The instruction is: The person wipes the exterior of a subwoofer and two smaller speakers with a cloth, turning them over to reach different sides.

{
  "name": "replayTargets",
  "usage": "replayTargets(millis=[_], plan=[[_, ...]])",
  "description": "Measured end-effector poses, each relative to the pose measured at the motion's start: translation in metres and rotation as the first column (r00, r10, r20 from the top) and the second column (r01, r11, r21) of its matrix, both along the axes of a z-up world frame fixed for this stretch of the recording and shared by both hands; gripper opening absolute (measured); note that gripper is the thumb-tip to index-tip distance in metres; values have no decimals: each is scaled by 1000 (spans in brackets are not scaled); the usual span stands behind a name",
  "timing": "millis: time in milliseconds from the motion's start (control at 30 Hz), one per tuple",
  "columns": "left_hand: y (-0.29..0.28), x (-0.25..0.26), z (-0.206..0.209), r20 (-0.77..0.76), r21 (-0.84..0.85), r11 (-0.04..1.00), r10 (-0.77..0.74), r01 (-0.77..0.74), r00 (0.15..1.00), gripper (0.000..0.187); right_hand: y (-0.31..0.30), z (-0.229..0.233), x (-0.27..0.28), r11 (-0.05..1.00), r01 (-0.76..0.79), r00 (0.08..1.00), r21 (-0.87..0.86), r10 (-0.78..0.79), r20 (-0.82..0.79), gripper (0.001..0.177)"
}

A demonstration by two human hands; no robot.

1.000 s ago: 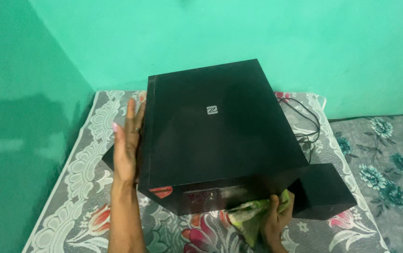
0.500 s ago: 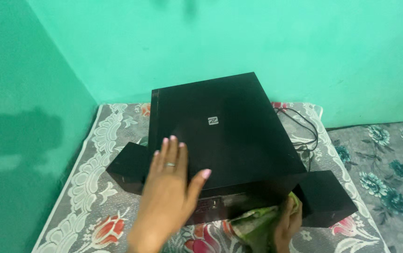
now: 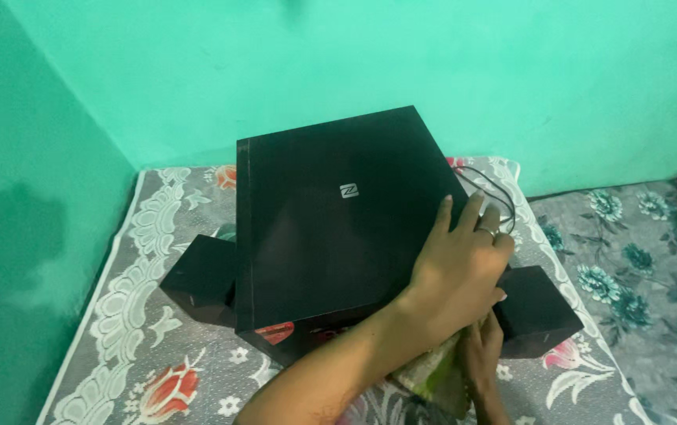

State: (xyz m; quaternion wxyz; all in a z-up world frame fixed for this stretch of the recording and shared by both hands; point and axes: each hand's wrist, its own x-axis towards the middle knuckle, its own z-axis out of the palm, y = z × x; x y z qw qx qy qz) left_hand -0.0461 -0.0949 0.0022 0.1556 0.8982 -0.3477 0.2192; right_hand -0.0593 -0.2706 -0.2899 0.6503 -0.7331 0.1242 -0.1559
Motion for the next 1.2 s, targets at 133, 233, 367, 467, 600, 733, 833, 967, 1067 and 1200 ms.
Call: replayTargets(millis=[133, 233, 367, 467, 600, 733, 833, 967, 1067, 1200], plan=[[5, 8, 0, -29, -31, 993, -116, 116, 993, 53, 21, 27, -7, 991, 54, 982, 124, -75, 172, 35], [9, 10, 6, -62, -19, 988, -152, 151, 986, 51, 22, 36, -2, 991, 121, 985, 63, -127, 116, 34], [9, 12, 10, -63, -43, 986, -162, 160, 985, 56, 21, 41, -2, 971, 188, 957, -147, -148, 248, 30], [10, 12, 6, 62, -104, 973, -198, 204, 978, 54, 14, 72, -1, 926, 321, 904, -199, -237, 356, 30], [-1, 16, -3, 13, -93, 976, -196, 196, 981, 44, -12, 132, 7, 945, 314, 869, -93, -247, 428, 27], [-18, 19, -13, 20, -46, 983, -179, 180, 984, 43, -27, 163, 10, 982, 62, 877, 176, -138, 460, 34], [-21, 22, -15, 25, -109, 971, -211, 213, 977, 40, -37, 174, 24, 944, 57, 911, 324, -183, 371, 21], [-21, 20, -9, -79, -74, 979, -193, 188, 978, 32, -66, 169, 56, 811, 60, 969, 582, -187, 161, 24], [-23, 23, -1, -256, -22, 986, -166, 166, 952, 32, -90, 146, 89, 685, -59, 984, 726, -83, 158, 30], [-23, 22, 6, -382, -59, 988, -156, 145, 911, 40, -115, 129, 127, 672, -195, 981, 715, 134, 142, 30]])
